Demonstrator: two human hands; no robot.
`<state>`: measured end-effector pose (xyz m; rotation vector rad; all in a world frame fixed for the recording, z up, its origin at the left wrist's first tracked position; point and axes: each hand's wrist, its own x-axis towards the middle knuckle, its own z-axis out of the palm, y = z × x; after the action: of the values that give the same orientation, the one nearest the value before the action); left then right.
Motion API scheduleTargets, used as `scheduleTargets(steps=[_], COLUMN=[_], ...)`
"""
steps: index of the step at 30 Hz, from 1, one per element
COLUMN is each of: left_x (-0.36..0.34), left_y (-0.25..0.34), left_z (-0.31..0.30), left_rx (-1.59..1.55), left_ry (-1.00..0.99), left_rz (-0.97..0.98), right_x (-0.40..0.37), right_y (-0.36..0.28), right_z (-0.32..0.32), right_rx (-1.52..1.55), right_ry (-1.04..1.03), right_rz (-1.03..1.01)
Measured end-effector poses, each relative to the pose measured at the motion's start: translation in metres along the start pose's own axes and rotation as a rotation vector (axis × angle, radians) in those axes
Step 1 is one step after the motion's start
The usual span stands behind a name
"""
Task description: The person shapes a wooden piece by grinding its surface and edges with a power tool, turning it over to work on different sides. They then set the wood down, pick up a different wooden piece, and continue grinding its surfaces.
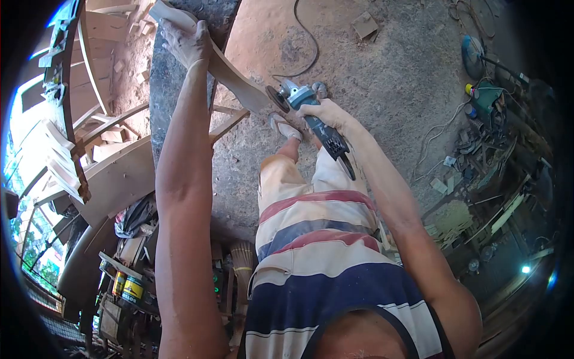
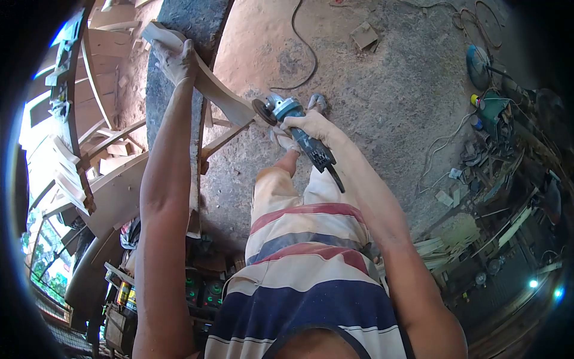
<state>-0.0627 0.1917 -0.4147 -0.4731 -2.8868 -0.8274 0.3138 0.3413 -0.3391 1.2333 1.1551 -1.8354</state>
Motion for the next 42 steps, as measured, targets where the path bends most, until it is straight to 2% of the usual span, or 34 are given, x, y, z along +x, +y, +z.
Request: scheduleTargets(steps=[4,6,8,12,17,24,27,29,33,36,40,42], left_x=[-0.004,-0.003,-0.004,-0.002,0.002,-0.006,-0.007,-0.009,-0.010,-0.008,-0.007,-0.009], left_y=[0.005,0.010,0.011,0.006,-0.013,-0.001,0.026,0.029,0.031,0.031,0.034,0.033], left_z=[-0.005,-0.007,-0.009,-0.003,0.012,0.009,-0.010,-0.012,-0.009,-0.010,-0.014,-0.011], left_rx=[-0.155,-0.125,-0.110,-0.098,-0.094,-0.064,-0.056,-0.055,-0.025,-0.018,-0.025,-0.016], left_ry=[-0.064,-0.068,-0.064,-0.015,0.030,0.064,0.015,0.015,0.029,0.002,0.008,0.008], left_rz=[-0.047,-0.050,-0.053,-0.015,0.042,-0.014,-0.123,-0.126,-0.133,-0.147,-0.151,-0.137], right_x=[-0.023,-0.034,-0.019,-0.020,-0.006,-0.005,0.021,0.022,0.016,0.000,-0.014,-0.023], right_y=[0.001,0.001,0.019,0.009,0.015,-0.057,-0.064,-0.074,-0.081,-0.076,-0.033,-0.009], right_z=[0.007,0.009,0.004,0.004,-0.001,-0.005,-0.019,-0.020,-0.017,-0.014,-0.017,-0.021], right_rx=[0.038,0.082,0.070,-0.007,-0.016,-0.247,-0.311,-0.358,-0.358,-0.339,-0.241,-0.183], right_ry=[-0.033,-0.057,-0.036,-0.013,-0.002,-0.049,-0.088,-0.106,-0.109,-0.077,-0.010,-0.038], right_rz=[-0.049,-0.107,-0.052,0.023,-0.038,-0.021,-0.037,0.007,-0.037,-0.051,-0.004,0.032])
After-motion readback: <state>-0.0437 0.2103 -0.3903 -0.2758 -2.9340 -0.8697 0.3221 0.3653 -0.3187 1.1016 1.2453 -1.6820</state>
